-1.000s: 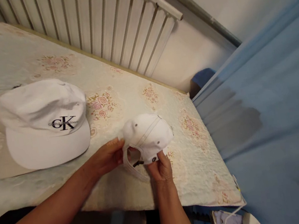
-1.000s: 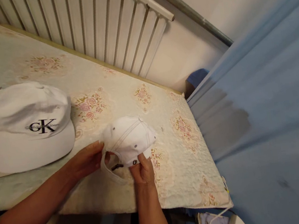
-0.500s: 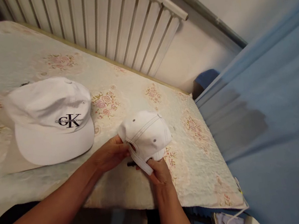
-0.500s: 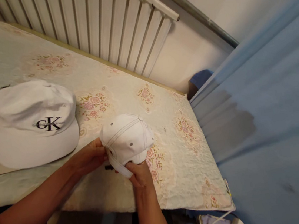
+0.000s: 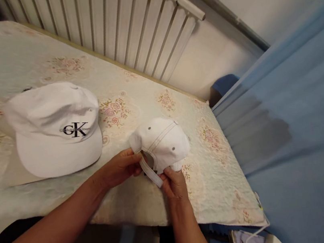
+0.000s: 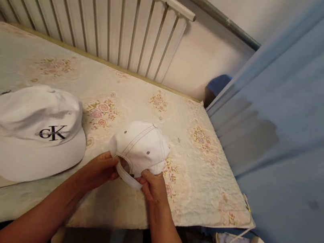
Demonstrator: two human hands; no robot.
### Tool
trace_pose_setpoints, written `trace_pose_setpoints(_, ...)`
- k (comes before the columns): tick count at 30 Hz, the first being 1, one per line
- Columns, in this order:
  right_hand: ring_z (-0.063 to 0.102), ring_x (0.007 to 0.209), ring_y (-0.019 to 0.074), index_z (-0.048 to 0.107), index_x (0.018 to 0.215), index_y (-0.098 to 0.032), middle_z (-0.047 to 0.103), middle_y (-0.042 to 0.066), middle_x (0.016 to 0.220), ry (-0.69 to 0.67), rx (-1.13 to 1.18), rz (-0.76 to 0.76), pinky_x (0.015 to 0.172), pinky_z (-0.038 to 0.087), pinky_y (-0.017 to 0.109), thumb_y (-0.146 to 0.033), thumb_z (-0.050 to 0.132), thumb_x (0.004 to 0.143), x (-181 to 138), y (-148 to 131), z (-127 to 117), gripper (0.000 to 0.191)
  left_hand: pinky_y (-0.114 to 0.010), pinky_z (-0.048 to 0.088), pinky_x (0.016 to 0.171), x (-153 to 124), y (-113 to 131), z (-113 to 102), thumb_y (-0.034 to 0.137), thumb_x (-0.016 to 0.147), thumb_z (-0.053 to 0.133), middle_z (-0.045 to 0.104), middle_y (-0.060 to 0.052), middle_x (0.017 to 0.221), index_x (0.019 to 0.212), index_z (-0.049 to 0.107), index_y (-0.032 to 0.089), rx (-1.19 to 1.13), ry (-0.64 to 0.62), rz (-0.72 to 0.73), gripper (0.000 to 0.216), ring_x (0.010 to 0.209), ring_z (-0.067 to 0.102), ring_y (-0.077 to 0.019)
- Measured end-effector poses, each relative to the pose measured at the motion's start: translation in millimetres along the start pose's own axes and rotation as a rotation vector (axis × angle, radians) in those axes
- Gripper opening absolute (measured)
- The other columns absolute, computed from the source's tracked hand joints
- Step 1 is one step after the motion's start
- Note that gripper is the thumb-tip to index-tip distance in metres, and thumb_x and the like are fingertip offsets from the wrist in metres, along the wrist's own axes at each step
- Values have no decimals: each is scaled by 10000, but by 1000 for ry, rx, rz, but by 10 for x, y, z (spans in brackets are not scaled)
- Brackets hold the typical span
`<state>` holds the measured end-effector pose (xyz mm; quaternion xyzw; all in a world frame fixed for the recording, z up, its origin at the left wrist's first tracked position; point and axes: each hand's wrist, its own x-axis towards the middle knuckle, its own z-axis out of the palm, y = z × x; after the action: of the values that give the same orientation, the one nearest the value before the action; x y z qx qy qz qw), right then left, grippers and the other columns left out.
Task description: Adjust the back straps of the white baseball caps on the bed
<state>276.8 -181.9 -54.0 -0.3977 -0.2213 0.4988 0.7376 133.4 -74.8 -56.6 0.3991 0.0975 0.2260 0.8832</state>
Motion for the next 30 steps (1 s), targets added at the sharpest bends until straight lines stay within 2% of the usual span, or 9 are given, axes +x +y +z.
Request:
trace_pose_setpoints(4, 670, 801, 189, 535, 1202, -265, 700, 14, 1029, 25, -4, -31, 580, 569, 293, -201, 701, 638, 22, -22, -35, 591, -215, 259, 427, -11, 42, 28, 455, 794, 653, 513, 20, 548, 743, 612, 157, 37, 31, -20, 305, 439, 383, -67)
trace_pose_setpoints(6, 651, 736, 171, 560, 1152, -250, 698, 10, 963, 46, -18, -43, 557, 565, 284, -208, 700, 637, 33, -20, -59, 536, -212, 266, 419, -13, 53, 39, 459, 810, 631, 524, 19, 538, 754, 612, 155, 50, 35, -19, 310, 423, 381, -65)
trace_pose_setpoints(14, 632, 743, 166, 562, 1135, -249, 680, 14, 957, 79, -46, -46, 541, 554, 268, -238, 703, 630, 36, -24, -70, 525, -190, 297, 416, -11, 85, 64, 420, 827, 621, 570, 9, 582, 744, 605, 151, 47, 51, 10, 282, 448, 389, -62)
trace_pose_setpoints(30, 636, 789, 200, 545, 1170, -253, 686, 41, 1033, 111, -72, -51, 529, 548, 285, -252, 713, 613, 32, -44, -62, 582, -198, 271, 405, 2, 45, 25, 409, 827, 625, 597, -4, 644, 765, 588, 157, 36, 78, 1, 263, 436, 404, -48)
